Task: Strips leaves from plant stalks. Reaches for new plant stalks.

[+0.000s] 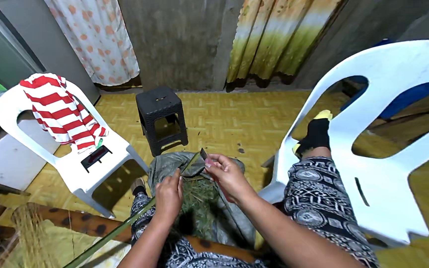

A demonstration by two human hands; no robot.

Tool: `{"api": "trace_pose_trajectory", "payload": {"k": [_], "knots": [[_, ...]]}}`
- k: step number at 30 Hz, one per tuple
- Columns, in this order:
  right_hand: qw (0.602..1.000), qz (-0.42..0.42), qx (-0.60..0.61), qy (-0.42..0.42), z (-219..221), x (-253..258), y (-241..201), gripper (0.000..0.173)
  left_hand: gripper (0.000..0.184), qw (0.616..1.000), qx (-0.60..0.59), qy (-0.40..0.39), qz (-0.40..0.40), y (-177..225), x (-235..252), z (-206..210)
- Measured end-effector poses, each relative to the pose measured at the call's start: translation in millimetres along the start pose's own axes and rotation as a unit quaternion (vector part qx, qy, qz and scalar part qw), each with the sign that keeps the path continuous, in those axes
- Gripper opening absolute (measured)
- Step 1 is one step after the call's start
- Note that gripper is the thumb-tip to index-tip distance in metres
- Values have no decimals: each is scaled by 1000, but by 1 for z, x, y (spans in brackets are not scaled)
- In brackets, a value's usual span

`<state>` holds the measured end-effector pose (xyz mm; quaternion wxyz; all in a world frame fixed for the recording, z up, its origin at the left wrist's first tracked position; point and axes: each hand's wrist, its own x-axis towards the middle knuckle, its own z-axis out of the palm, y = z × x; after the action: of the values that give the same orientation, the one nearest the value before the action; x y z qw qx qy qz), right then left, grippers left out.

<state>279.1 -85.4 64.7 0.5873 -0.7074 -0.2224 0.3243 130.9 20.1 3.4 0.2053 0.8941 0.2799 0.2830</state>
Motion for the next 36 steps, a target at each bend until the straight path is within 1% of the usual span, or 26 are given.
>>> {"api": "trace_pose_trajectory", "payload": {"k": [5, 13, 20, 30, 36], "knots": [[999, 35, 26, -6, 0, 1, -2, 37, 32, 1000, 9, 5, 10, 0, 0, 2], [998, 41, 54, 3, 3, 5, 1, 38, 33, 1000, 12, 7, 14, 0, -2, 6], [998, 28, 47, 15, 3, 11, 7, 38, 35, 999, 50, -3, 17, -2, -3, 4], [998, -3, 48, 45, 10, 16, 17, 38, 38, 998, 60, -17, 17, -4, -6, 3], [996, -7, 53, 67, 7, 20, 20, 35, 34, 997, 69, -10, 21, -8, -9, 5]]}}
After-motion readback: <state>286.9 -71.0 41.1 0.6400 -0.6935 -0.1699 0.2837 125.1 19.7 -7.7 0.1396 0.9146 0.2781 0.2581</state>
